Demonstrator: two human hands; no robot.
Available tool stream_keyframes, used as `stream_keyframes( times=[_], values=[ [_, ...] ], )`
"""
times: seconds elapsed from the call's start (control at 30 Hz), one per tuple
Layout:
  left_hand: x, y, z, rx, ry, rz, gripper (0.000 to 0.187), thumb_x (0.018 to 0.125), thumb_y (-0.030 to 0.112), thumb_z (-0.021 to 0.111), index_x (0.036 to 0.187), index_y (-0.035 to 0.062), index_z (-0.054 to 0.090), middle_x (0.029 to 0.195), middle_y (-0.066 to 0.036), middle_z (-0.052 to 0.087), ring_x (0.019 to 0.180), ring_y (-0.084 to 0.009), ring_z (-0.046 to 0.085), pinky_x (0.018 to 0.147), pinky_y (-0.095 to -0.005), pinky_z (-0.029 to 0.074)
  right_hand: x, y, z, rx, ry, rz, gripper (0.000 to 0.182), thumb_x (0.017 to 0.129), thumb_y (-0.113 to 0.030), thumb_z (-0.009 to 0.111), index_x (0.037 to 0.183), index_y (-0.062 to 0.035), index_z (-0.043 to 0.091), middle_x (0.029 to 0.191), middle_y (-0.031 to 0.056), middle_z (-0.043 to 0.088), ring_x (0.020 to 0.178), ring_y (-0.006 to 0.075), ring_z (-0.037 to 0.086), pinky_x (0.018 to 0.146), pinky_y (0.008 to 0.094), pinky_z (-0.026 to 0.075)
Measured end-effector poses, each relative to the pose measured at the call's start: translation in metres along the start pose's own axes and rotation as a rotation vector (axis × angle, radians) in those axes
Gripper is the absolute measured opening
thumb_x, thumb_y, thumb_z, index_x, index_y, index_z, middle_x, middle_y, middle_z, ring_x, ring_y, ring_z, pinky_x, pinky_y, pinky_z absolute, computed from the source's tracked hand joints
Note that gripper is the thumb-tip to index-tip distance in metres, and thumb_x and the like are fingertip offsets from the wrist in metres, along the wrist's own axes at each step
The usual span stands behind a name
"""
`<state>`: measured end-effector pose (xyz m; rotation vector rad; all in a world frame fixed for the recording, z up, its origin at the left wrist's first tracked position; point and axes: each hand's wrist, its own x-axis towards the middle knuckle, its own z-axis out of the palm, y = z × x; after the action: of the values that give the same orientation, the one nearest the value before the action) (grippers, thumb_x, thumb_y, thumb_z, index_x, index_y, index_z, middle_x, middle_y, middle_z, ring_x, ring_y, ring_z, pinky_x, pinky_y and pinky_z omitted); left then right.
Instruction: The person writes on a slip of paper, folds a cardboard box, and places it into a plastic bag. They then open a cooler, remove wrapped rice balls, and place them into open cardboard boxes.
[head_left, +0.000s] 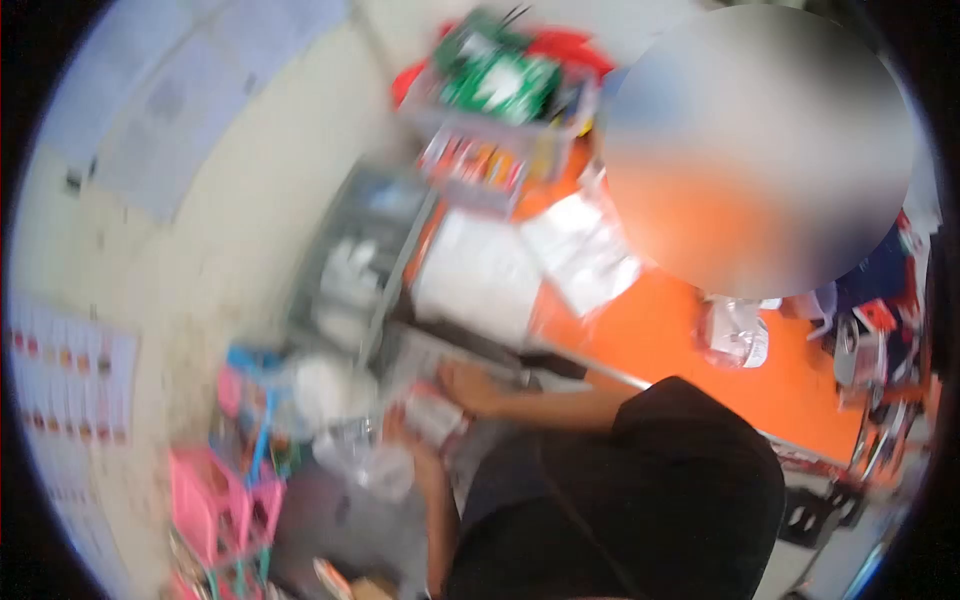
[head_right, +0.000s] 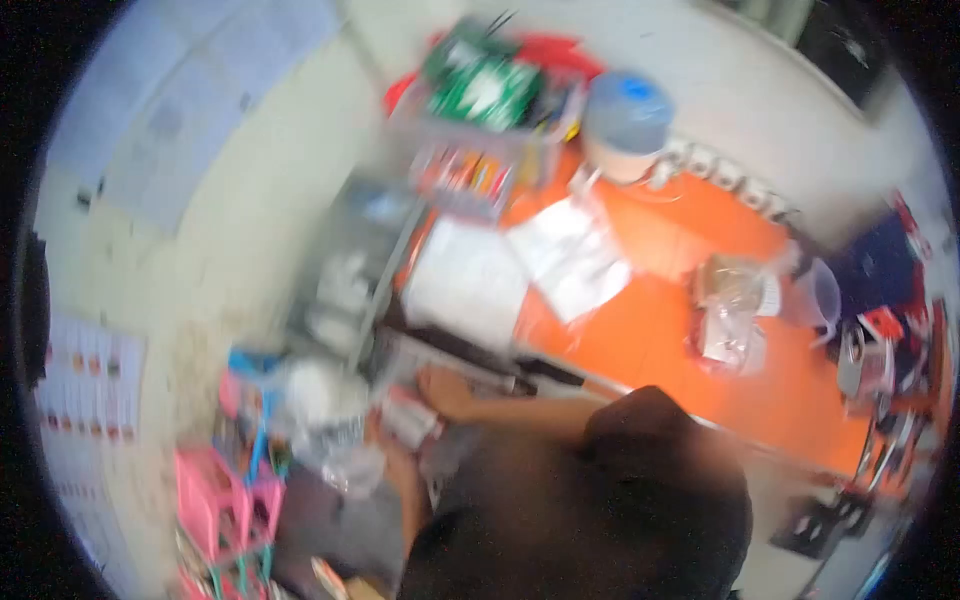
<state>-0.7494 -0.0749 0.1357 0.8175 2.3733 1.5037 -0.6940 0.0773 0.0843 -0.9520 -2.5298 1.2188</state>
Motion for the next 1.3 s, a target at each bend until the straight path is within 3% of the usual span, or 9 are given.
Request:
stream_keyframes(
  times=[0.17, 0.37, 0.5, 0.7, 0.9, 1.03, 1.07, 1.17, 1.3],
  values=[
    [0.009, -0.035, 0.004, 0.058, 0.095, 0.482, 0.052, 0.099, 0.042, 0.043, 0.126, -0.0017, 0.051, 0.130, -0.015, 0.052, 0.124, -0.0291, 0.046, 0.106, -0.0406, 0.037, -0.006, 0.001, -0.011, -0.038, 0.166, -0.193, 0.024, 0.088, -0.024, 0.051, 0.086, -0.0033, 0.063, 0.075, 0.0239, 0.062, 0.070, 0.0376, 0.064, 0.062, 0.0492, 0.049],
    [-0.005, 0.017, -0.005, -0.555, 0.095, -0.399, 0.058, 0.099, 0.048, 0.041, 0.122, -0.0036, 0.055, 0.131, -0.017, 0.053, 0.122, -0.0298, 0.047, 0.103, -0.0421, 0.040, 0.016, 0.049, 0.035, -0.037, -0.366, -0.127, 0.030, 0.093, -0.029, 0.050, 0.096, -0.0046, 0.067, 0.084, 0.0177, 0.067, 0.082, 0.0307, 0.066, 0.069, 0.0422, 0.050],
    [-0.006, 0.046, -0.033, -0.810, 0.086, -0.359, 0.050, 0.102, 0.048, 0.036, 0.087, 0.0040, 0.057, 0.128, -0.019, 0.055, 0.118, -0.0300, 0.051, 0.103, -0.0453, 0.039, 0.003, 0.032, -0.007, 0.672, -0.515, 0.270, 0.038, 0.098, -0.036, 0.048, 0.109, -0.0034, 0.064, 0.103, 0.0103, 0.066, 0.100, 0.0208, 0.062, 0.084, 0.0347, 0.049],
    [0.029, 0.113, -0.124, -0.947, 0.105, -0.171, 0.045, 0.105, 0.039, 0.033, 0.068, 0.0134, 0.033, 0.075, -0.006, 0.050, 0.093, -0.0250, 0.054, 0.104, -0.0408, 0.035, -0.032, -0.030, -0.072, 0.608, -0.385, -0.503, 0.087, 0.079, -0.041, 0.076, 0.145, -0.0036, 0.033, 0.146, 0.0196, 0.037, 0.136, 0.0270, 0.036, 0.112, 0.0381, 0.028],
    [0.033, 0.205, -0.148, -0.891, 0.069, -0.222, 0.043, 0.104, 0.035, 0.036, 0.069, 0.0107, 0.037, 0.083, -0.009, 0.055, 0.095, -0.0249, 0.053, 0.100, -0.0384, 0.035, -0.039, -0.135, -0.100, 0.762, -0.032, -0.966, 0.109, 0.064, -0.048, 0.085, 0.148, -0.0072, 0.029, 0.153, 0.0278, 0.011, 0.142, 0.0388, 0.021, 0.116, 0.0419, 0.022],
    [0.038, 0.228, -0.152, 0.135, 0.280, 0.249, 0.030, 0.093, 0.033, 0.058, 0.085, 0.0043, 0.058, 0.100, -0.013, 0.060, 0.104, -0.0274, 0.054, 0.098, -0.0378, 0.037, -0.023, -0.111, -0.038, 1.495, -0.867, -0.267, 0.098, 0.073, -0.022, 0.084, 0.147, -0.0061, 0.021, 0.114, 0.0093, 0.064, 0.093, 0.0173, 0.067, 0.087, 0.0308, 0.052],
    [0.069, 0.211, -0.179, 0.777, 0.146, 0.948, 0.029, 0.095, 0.029, 0.048, 0.098, 0.0010, 0.055, 0.100, -0.014, 0.059, 0.080, -0.0223, 0.056, 0.067, -0.0379, 0.042, -0.027, -0.114, -0.037, 1.503, -0.988, -0.212, 0.097, 0.073, -0.022, 0.084, 0.146, -0.0060, 0.022, 0.115, 0.0093, 0.063, 0.094, 0.0173, 0.067, 0.087, 0.0310, 0.052],
    [0.038, 0.201, -0.198, 0.154, -0.528, 0.222, 0.055, 0.083, 0.050, 0.060, 0.099, -0.0016, 0.062, 0.105, -0.014, 0.061, 0.105, -0.0304, 0.056, 0.093, -0.0440, 0.041, -0.049, -0.128, -0.025, 1.507, -1.257, -0.209, 0.094, 0.072, -0.022, 0.084, 0.144, -0.0058, 0.025, 0.117, 0.0094, 0.062, 0.098, 0.0176, 0.065, 0.089, 0.0317, 0.051],
    [0.028, 0.188, -0.212, 0.202, -0.300, 0.314, 0.054, 0.086, 0.050, 0.055, 0.098, -0.0017, 0.062, 0.107, -0.015, 0.062, 0.103, -0.0301, 0.058, 0.092, -0.0425, 0.043, -0.019, -0.128, -0.017, 1.145, -1.227, -1.021, 0.091, 0.072, -0.022, 0.084, 0.142, -0.0056, 0.029, 0.120, 0.0094, 0.060, 0.102, 0.0179, 0.063, 0.090, 0.0327, 0.050]
  ],
)
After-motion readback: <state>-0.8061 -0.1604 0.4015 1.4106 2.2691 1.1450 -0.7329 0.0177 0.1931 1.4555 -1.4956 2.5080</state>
